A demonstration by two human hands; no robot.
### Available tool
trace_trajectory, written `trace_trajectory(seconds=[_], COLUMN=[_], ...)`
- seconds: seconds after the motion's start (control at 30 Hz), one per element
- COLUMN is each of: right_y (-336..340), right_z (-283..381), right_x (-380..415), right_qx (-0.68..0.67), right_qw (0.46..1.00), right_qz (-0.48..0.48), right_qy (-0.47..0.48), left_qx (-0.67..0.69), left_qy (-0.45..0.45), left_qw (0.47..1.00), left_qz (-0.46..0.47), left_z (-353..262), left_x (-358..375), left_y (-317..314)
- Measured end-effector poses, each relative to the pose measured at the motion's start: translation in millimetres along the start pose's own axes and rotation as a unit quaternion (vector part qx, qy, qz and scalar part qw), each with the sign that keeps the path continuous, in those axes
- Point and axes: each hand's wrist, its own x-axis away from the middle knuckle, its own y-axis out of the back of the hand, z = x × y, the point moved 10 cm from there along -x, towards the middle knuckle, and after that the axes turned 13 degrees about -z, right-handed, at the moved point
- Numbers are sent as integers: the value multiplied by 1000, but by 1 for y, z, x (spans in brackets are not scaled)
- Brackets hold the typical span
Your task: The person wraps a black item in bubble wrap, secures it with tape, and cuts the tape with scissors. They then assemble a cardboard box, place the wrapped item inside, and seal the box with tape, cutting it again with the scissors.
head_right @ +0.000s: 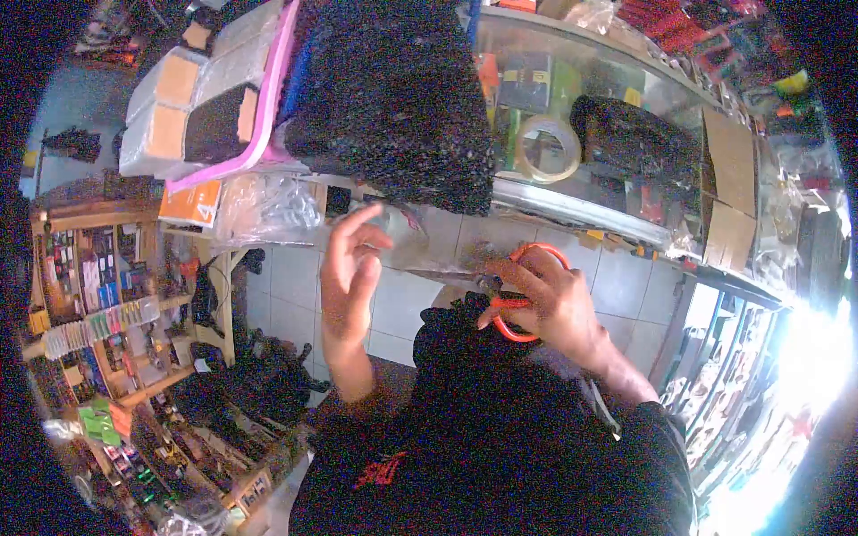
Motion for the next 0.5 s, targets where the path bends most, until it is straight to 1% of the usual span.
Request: trace_trajectory(seconds=[0.07, 0.1, 0.2, 0.23, 0.37, 0.47, 0.5], right_y=[10, 14, 28, 38, 65, 83, 89], right_z=[-4, -7, -17, -12, -24, -36, -41], right_x=[2, 6, 17, 16, 31, 42, 47], right_qx=[22, 34, 78, 74, 57, 72, 75], right_qw=[999, 998, 996, 996, 998, 997, 997], right_qz=[34, 50, 43, 30, 2, -6, -14], right_qy=[-8, -14, 18, 38, 38, 7, 1], left_qx=[-69, -93, -117, -105, -103, -88, -94], left_qy=[-37, -65, -119, -109, -123, -109, -117], left_qw=[988, 980, 954, 955, 942, 936, 933], left_qz=[133, 166, 248, 254, 295, 324, 328], left_z=[-13, -24, -31, -33, -36, -36, -38], left_x=[-3, -4, 2, 2, 3, 6, 7], left_y=[-31, -46, -85, -96, -134, -164, -173])
